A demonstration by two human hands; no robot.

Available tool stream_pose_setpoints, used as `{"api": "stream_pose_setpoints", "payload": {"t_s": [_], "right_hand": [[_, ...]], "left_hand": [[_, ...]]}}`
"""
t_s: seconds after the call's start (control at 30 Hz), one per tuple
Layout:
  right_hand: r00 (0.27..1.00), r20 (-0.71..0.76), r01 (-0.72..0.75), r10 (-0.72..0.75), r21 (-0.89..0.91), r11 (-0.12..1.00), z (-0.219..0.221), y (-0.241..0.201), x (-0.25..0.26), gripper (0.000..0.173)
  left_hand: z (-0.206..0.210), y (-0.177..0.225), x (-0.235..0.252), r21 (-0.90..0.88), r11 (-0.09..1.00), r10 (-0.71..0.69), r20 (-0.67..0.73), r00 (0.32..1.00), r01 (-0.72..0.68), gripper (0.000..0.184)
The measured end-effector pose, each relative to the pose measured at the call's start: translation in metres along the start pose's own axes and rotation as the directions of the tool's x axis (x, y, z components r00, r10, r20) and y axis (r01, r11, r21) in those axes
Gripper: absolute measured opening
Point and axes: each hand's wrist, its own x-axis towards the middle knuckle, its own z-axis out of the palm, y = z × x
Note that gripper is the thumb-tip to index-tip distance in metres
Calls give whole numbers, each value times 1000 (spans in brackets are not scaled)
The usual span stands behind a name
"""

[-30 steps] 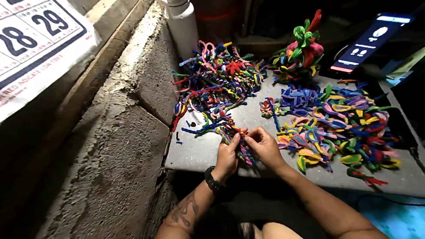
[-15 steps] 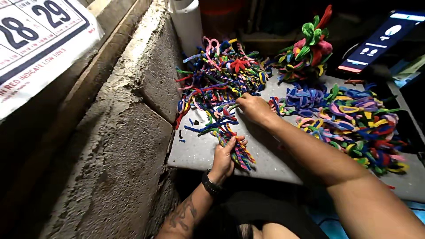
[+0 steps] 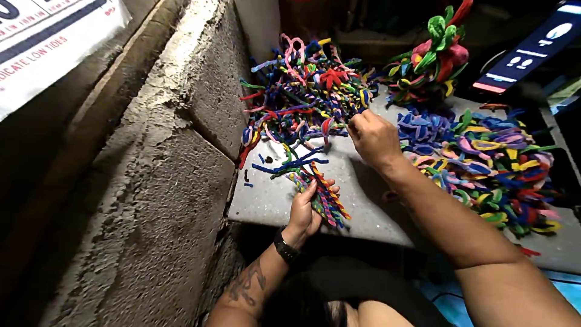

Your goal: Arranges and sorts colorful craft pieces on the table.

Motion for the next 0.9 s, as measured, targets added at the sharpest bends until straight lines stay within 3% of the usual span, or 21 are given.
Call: {"api": "stream_pose_setpoints", "payload": {"t_s": [0.07,0.13,0.33,0.4,0.47,0.57,0.67,0.77,0.9], "right_hand": [[992,-84,96,-97,-19,995,-3,-4,0,19],[988,-40,148,-148,-18,989,-4,-6,5,18],[993,38,111,-108,-63,992,-17,-7,16,19],[997,75,26,-31,78,997,-26,-12,8,20],[977,203,-125,60,325,937,-41,-25,-11,20],[888,441,-381,131,546,746,-47,-41,-61,13],[806,554,-558,209,592,582,-35,-44,-102,10],[775,573,-615,266,587,526,-27,-47,-123,10],[818,539,-559,201,662,499,-22,-46,-138,7]], "left_hand": [[-1,0,0,5,1000,5,14,1000,-5,32],[-1,-1,0,23,1000,11,20,1000,-12,30],[-4,-3,-3,89,995,32,54,998,-36,30],[-2,-3,-3,102,993,56,31,998,-58,24],[0,-3,-3,103,992,78,1,997,-78,19],[0,-4,-3,133,986,105,9,994,-105,21],[-1,-7,-4,226,966,123,35,992,-128,21],[-2,-6,-8,345,935,51,109,993,-85,25],[-3,-2,-12,491,869,-55,202,978,-53,27]]}}
